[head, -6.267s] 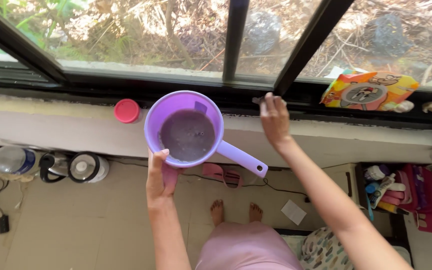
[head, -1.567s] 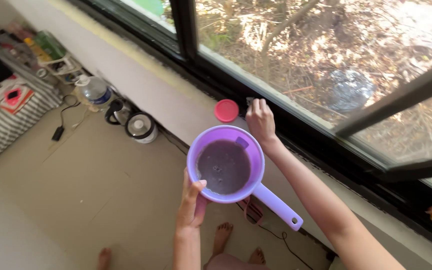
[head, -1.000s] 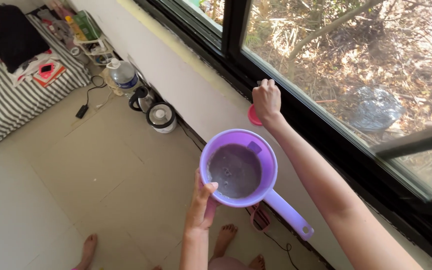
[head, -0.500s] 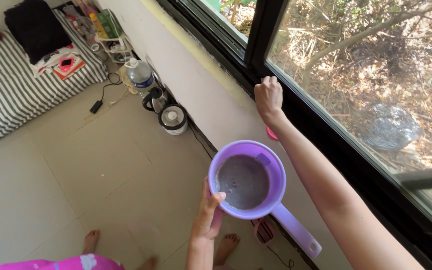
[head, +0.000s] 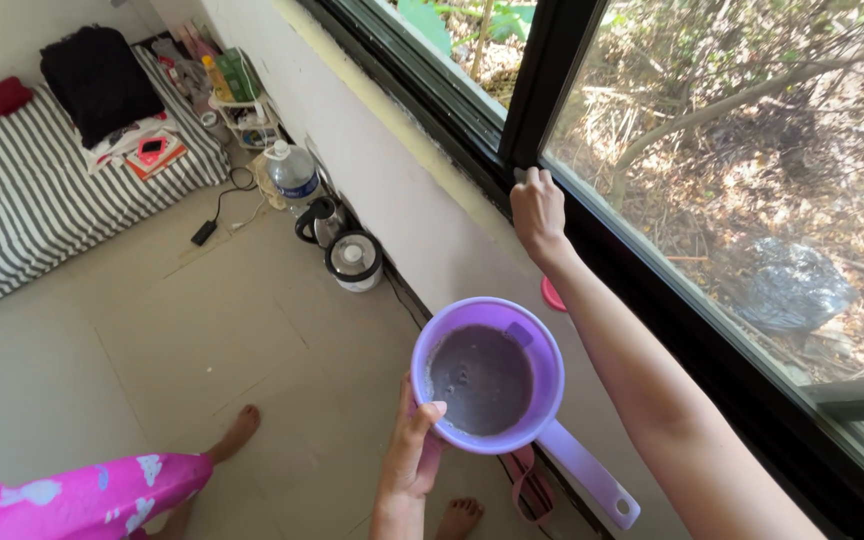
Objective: The recorder cleans the frame and sill of a sliding window using a damp cloth dipped in soapy water.
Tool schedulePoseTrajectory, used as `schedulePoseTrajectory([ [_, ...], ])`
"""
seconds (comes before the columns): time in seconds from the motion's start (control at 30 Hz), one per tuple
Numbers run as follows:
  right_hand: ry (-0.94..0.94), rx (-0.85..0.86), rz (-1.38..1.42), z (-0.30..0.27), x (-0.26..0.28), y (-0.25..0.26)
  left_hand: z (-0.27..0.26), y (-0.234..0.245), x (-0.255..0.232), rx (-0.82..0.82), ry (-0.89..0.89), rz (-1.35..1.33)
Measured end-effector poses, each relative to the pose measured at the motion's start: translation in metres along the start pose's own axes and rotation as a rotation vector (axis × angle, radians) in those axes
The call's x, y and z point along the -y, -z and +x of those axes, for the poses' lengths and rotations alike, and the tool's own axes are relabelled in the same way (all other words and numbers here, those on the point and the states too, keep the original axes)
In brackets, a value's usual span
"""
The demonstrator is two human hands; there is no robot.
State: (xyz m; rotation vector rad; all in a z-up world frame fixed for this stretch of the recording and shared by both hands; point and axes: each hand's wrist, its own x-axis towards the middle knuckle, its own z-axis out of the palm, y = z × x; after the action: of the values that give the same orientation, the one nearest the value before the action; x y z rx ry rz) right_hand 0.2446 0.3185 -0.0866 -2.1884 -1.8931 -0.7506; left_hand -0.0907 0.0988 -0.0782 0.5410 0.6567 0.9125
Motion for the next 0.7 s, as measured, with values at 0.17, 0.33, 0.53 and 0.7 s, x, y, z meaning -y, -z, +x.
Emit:
schedulePoseTrajectory([
  [0.17,0.015,-0.189,0.298,0.000,-0.020,0.034,-0.004,-0.006,-0.011,0.009,0.045,-0.016],
  [0.33,-0.210,-0.230,0.651,-0.032,-0.049,0.125,-0.004,0.001,0.001,0.050,0.037,0.025],
  [0.53,-0.441,-0.135,0.750,-0.171,-0.094,0.162,-0.025,-0.025,0.002,0.109,0.059,0.043],
  [0.7,-0.624,-0.101,0.741,-0.286,-0.109,0.187,-0.025,-0.042,0.022,0.088,0.101,0.063],
])
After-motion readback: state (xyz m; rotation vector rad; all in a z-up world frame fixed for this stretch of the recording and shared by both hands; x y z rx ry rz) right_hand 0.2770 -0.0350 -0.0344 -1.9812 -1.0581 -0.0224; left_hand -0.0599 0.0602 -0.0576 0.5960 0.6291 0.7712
